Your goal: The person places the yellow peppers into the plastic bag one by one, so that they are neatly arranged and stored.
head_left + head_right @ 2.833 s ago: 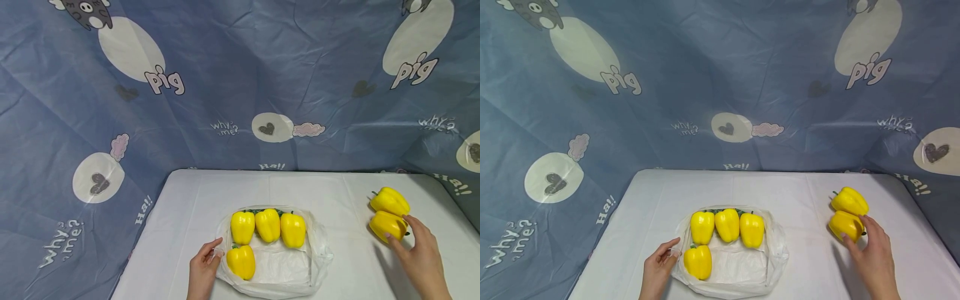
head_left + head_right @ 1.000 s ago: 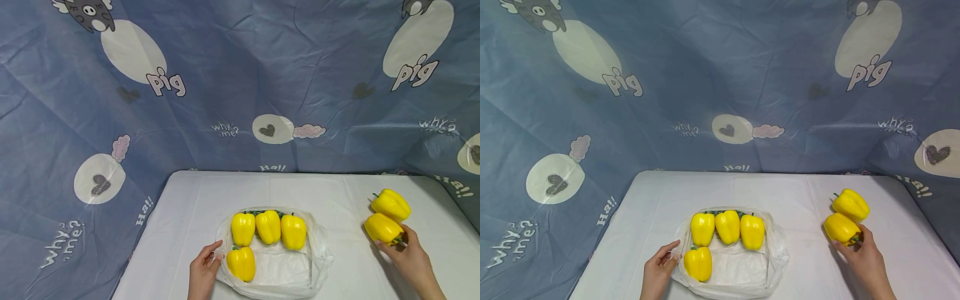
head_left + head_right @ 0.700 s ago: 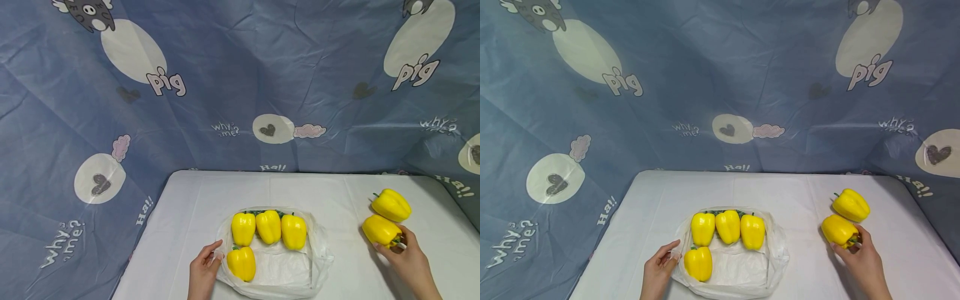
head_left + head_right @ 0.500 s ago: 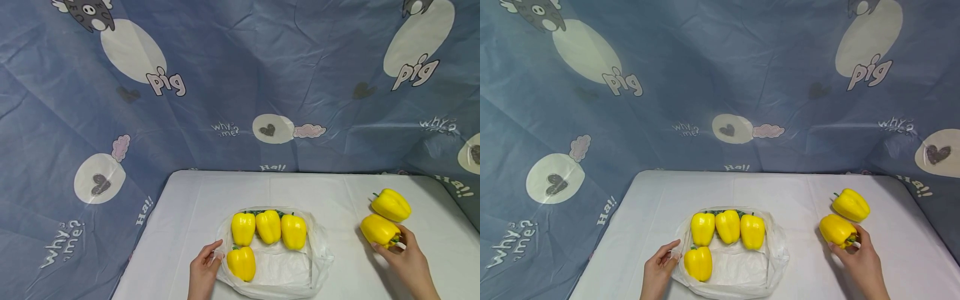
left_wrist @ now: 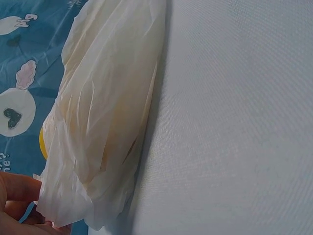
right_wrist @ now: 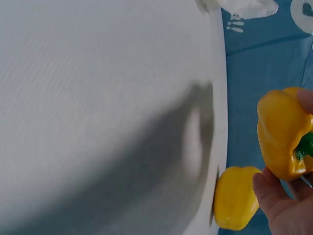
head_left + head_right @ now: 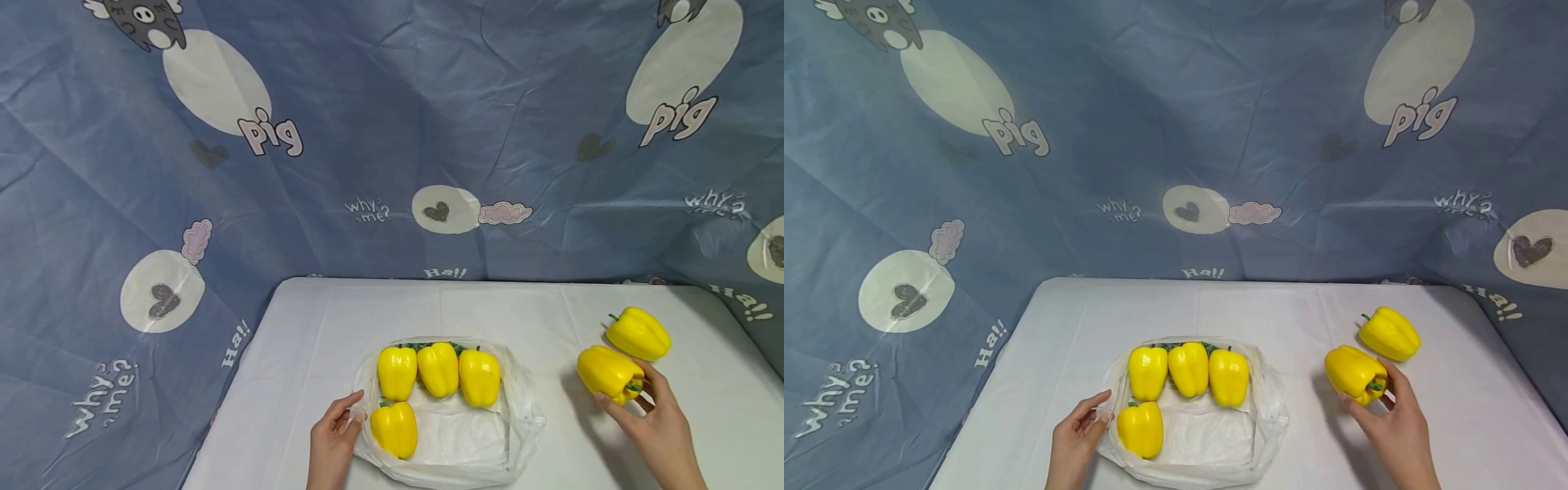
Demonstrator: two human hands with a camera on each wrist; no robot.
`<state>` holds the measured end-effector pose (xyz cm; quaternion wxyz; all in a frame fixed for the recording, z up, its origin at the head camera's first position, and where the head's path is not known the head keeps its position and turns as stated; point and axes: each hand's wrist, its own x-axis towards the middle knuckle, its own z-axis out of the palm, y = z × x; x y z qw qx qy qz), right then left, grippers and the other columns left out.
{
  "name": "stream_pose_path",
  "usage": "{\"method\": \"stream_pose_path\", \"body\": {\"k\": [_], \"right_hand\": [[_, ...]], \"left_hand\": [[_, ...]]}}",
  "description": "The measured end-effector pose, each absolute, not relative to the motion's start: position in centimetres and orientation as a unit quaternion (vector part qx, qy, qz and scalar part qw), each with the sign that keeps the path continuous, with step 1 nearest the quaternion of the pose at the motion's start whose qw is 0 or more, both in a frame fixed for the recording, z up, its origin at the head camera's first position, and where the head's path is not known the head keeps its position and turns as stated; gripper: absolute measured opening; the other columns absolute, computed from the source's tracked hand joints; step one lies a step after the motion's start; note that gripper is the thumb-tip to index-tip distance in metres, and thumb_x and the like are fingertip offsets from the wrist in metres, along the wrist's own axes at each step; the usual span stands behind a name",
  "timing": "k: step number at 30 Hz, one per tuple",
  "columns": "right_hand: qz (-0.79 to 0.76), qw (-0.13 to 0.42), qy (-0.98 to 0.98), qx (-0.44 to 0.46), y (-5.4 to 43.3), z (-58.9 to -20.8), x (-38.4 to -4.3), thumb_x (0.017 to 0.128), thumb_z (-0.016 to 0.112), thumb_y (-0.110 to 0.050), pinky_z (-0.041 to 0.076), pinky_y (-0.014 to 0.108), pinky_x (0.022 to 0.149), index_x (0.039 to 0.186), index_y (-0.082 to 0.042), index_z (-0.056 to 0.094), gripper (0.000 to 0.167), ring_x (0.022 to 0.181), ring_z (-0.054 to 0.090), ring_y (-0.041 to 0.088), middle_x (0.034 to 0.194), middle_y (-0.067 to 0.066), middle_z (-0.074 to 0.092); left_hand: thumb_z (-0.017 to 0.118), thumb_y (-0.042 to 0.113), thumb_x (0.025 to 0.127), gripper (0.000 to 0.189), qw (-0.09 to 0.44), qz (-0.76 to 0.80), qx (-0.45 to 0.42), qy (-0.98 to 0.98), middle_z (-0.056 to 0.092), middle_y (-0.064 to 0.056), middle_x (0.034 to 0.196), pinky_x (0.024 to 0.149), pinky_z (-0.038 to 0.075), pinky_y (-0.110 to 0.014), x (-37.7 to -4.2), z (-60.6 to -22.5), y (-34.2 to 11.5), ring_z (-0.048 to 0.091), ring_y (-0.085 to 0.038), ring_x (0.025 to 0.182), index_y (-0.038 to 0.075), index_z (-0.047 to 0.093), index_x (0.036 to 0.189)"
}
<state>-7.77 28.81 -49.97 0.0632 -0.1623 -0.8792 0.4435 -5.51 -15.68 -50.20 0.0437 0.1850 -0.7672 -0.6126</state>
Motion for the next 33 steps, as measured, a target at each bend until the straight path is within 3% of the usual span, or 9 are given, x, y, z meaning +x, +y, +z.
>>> {"method": "stream_pose_path", "body": {"k": [4, 7, 9, 11, 14, 23, 30, 33], "right_hand": [[0.446, 0.077, -0.877, -0.162, 28.1, -49.6, -7.6, 0.085, 0.077, -0.036, 0.037, 0.057, 0.101, 0.156, -0.005, 0.017, 0.098, 0.122, 0.038, 0.042, 0.147, 0.025, 0.033], [0.444, 0.088, -0.878, -0.154, 27.7, -49.5, -7.5, 0.084, 0.078, -0.034, 0.041, 0.026, 0.101, 0.156, -0.007, 0.020, 0.096, 0.118, 0.040, 0.035, 0.146, 0.021, 0.035], [0.442, 0.099, -0.880, -0.145, 27.4, -49.4, -7.4, 0.084, 0.079, -0.032, 0.038, 0.007, 0.089, 0.156, -0.008, 0.022, 0.095, 0.115, 0.040, 0.026, 0.144, 0.019, 0.037], [0.441, 0.110, -0.881, -0.134, 27.2, -49.4, -7.4, 0.083, 0.080, -0.030, 0.033, -0.001, 0.078, 0.155, -0.009, 0.024, 0.094, 0.111, 0.039, 0.016, 0.142, 0.017, 0.038], [0.444, 0.119, -0.879, -0.127, 26.9, -49.3, -7.2, 0.083, 0.080, -0.027, 0.032, -0.001, 0.078, 0.155, -0.010, 0.023, 0.094, 0.108, 0.037, 0.007, 0.142, 0.016, 0.038], [0.464, 0.129, -0.868, -0.120, 25.8, -48.9, -6.9, 0.082, 0.082, -0.023, 0.031, 0.001, 0.080, 0.152, -0.013, 0.026, 0.091, 0.112, 0.036, 0.008, 0.141, 0.014, 0.039], [0.469, 0.117, -0.864, -0.137, 25.1, -48.6, -6.8, 0.080, 0.084, -0.020, 0.030, -0.001, 0.081, 0.149, -0.005, 0.022, 0.094, 0.118, 0.037, 0.024, 0.144, 0.018, 0.037], [0.478, 0.117, -0.860, -0.135, 24.8, -48.5, -6.8, 0.079, 0.084, -0.018, 0.029, 0.000, 0.081, 0.148, -0.004, 0.022, 0.094, 0.118, 0.037, 0.024, 0.144, 0.018, 0.037]], "left_hand": [[0.064, -0.009, 0.086, 0.038, 0.048, -0.610, 0.181, -0.770, 0.065, -0.007, 0.113, 0.079, 0.045, -0.018, -5.5, -50.2, -15.7, 0.047, -0.020, 0.096, 0.009, 0.071, 0.119], [0.064, -0.009, 0.086, 0.038, 0.050, -0.609, 0.180, -0.771, 0.065, -0.007, 0.113, 0.079, 0.044, -0.018, -5.5, -50.2, -15.7, 0.047, -0.021, 0.096, 0.009, 0.071, 0.119], [0.064, -0.009, 0.086, 0.038, 0.049, -0.609, 0.180, -0.771, 0.065, -0.007, 0.114, 0.079, 0.044, -0.018, -5.5, -50.1, -15.7, 0.048, -0.020, 0.097, 0.009, 0.071, 0.119], [0.064, -0.009, 0.086, 0.038, 0.047, -0.611, 0.180, -0.769, 0.065, -0.007, 0.114, 0.079, 0.044, -0.018, -5.5, -50.1, -15.7, 0.048, -0.021, 0.097, 0.009, 0.071, 0.119], [0.064, -0.009, 0.087, 0.037, 0.047, -0.612, 0.180, -0.769, 0.064, -0.008, 0.115, 0.079, 0.045, -0.018, -5.5, -50.1, -15.7, 0.048, -0.021, 0.096, 0.008, 0.071, 0.119], [0.063, -0.008, 0.087, 0.037, 0.045, -0.612, 0.185, -0.767, 0.065, -0.008, 0.114, 0.078, 0.046, -0.018, -5.5, -50.3, -15.8, 0.049, -0.021, 0.096, 0.008, 0.070, 0.120], [0.064, -0.007, 0.087, 0.037, 0.042, -0.614, 0.187, -0.766, 0.065, -0.008, 0.115, 0.077, 0.046, -0.017, -5.4, -50.3, -15.8, 0.049, -0.020, 0.095, 0.008, 0.070, 0.120], [0.063, -0.008, 0.087, 0.037, 0.046, -0.616, 0.185, -0.764, 0.065, -0.008, 0.114, 0.077, 0.047, -0.017, -5.4, -50.3, -15.8, 0.050, -0.020, 0.094, 0.006, 0.070, 0.120]]}}
